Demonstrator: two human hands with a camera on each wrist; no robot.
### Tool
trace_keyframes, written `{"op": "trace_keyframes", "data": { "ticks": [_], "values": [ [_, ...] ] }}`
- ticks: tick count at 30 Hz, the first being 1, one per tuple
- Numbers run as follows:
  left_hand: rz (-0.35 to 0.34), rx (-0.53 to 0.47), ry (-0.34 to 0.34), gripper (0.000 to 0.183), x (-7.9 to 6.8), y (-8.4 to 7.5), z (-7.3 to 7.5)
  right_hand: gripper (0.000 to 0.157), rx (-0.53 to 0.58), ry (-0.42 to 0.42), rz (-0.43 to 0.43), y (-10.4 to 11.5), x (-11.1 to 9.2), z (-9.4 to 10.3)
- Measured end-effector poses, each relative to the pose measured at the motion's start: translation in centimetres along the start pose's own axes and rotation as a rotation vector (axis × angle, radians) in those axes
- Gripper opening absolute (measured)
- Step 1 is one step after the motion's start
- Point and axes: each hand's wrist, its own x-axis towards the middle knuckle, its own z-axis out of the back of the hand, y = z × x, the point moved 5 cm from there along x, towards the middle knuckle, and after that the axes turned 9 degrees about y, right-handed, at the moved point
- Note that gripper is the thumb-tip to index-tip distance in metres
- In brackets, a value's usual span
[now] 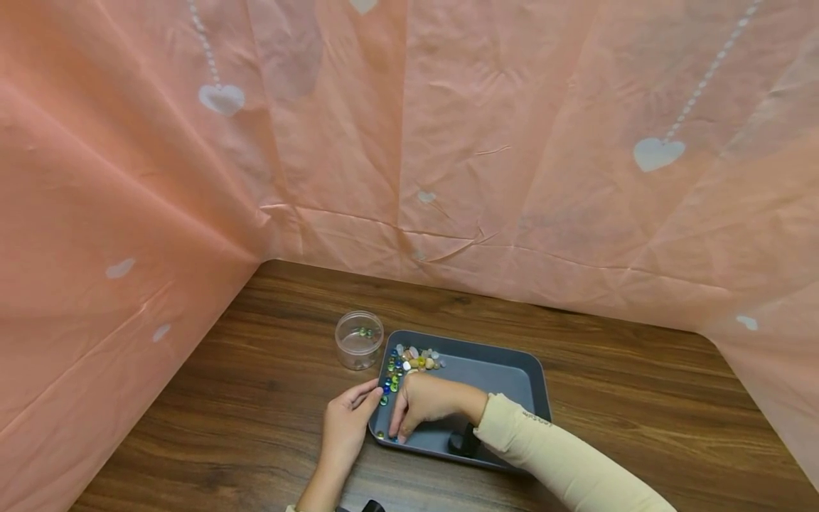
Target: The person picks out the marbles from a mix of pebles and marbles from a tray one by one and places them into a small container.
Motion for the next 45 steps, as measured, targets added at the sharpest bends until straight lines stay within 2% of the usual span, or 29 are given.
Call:
{"op": "trace_keyframes", "data": {
  "ticks": [3, 5, 7, 12, 15, 22, 29, 31, 34, 41, 43, 45],
  "values": [
    [0.002, 0.008, -0.004, 0.028, 0.1, 0.1, -0.1, 0.004, 0.008, -0.043, 0.025, -0.2, -0.1, 0.6],
    [0.003, 0.016, -0.009, 0.027, 0.2, 0.1, -0.1, 0.006, 0.069, -0.096, 0.045, -0.5, -0.4, 1.2],
    [0.003, 0.021, -0.013, 0.026, 0.3, 0.1, -0.1, 0.011, 0.199, -0.156, 0.056, -1.0, -0.6, 2.0],
    [0.001, 0.011, -0.015, 0.026, 0.2, 0.1, 0.0, 0.027, 0.636, -0.302, 0.072, -3.0, -1.0, 3.8],
    [0.000, 0.008, -0.012, 0.028, 0.1, 0.0, -0.1, 0.032, 0.770, -0.377, 0.082, -3.7, -1.3, 4.6],
    [0.006, 0.009, -0.008, 0.028, 0.1, 0.0, -0.1, 0.038, 0.880, -0.469, 0.117, -3.6, -1.1, 5.8],
    [-0.004, 0.001, -0.012, 0.029, 0.0, -0.2, -0.1, 0.038, 0.934, -0.553, 0.117, -2.0, -0.2, 6.8],
    [-0.001, 0.006, -0.014, 0.029, 0.0, -0.2, 0.0, 0.035, 0.880, -0.583, 0.112, -1.3, 0.3, 7.4],
    [0.013, 0.016, -0.023, 0.027, 0.0, -0.1, 0.1, 0.027, 0.717, -0.636, 0.086, -0.1, 1.0, 8.3],
    [0.020, 0.021, -0.017, 0.028, 0.0, 0.0, 0.1, 0.010, -0.060, -0.762, 0.013, 3.9, 2.1, 10.0],
    [0.009, 0.017, -0.014, 0.028, 0.0, -0.1, 0.1, 0.009, -0.184, -0.745, 0.022, 4.8, 2.6, 10.0],
    [0.002, 0.016, -0.016, 0.029, 0.0, -0.2, 0.0, 0.009, -0.248, -0.712, 0.045, 5.3, 3.1, 9.8]
  ]
}}
